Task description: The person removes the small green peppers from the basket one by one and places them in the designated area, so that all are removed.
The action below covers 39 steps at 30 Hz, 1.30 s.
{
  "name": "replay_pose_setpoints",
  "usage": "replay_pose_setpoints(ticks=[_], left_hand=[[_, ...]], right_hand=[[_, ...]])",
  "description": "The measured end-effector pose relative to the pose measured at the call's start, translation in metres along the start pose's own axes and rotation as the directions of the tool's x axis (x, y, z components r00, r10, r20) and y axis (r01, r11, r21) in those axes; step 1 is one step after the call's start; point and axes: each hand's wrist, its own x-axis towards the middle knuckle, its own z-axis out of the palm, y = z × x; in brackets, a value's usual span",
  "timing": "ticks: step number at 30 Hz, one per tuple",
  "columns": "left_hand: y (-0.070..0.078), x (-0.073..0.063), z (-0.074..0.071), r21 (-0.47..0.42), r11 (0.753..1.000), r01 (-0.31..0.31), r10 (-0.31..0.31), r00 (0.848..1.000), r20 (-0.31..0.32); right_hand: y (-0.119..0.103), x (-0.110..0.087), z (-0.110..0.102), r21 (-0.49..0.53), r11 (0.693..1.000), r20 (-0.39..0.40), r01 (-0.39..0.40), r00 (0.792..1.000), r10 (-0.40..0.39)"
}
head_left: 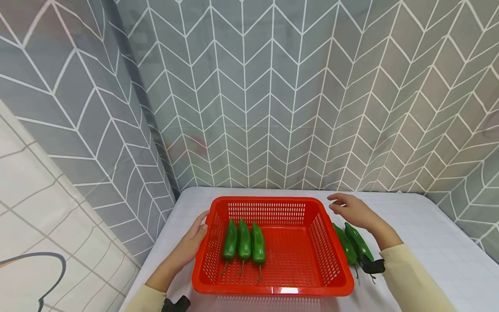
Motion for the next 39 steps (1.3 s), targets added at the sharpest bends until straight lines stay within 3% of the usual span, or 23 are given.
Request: replay_pose_setpoints(ticks=[8,16,26,34,39], left_hand=[[-0.001,-0.001,0.001,0.023,1.0,0.001,0.0,0.999,-0.044],[-0.002,0.0,-0.001,0.009,1.0,-0.006,0.006,1.0,0.007],[0.0,0.002,0.0,0.012,1.0,-0.012,0.011,1.0,0.007],[0.002,0.002,0.003,0.034,0.999,-0.003,0.005,0.999,-0.05],[0.001,0.002,0.001,0.016,1.0,-0.003,0.003,1.0,-0.018]], right_hand=[[-0.013,0.007,0.001,0.016,1.0,0.012,0.022,1.0,-0.022],[-0.023,0.017,0.001,0.003,0.999,0.008,0.046,0.999,-0.046],[-0.04,0.026,0.0,-0.035,0.996,0.016,0.084,0.996,-0.083],[-0.05,0.035,0.0,-0.026,0.994,0.039,0.102,0.994,-0.101],[-0.054,0.04,0.004,0.003,0.995,0.067,0.104,0.992,-0.103]])
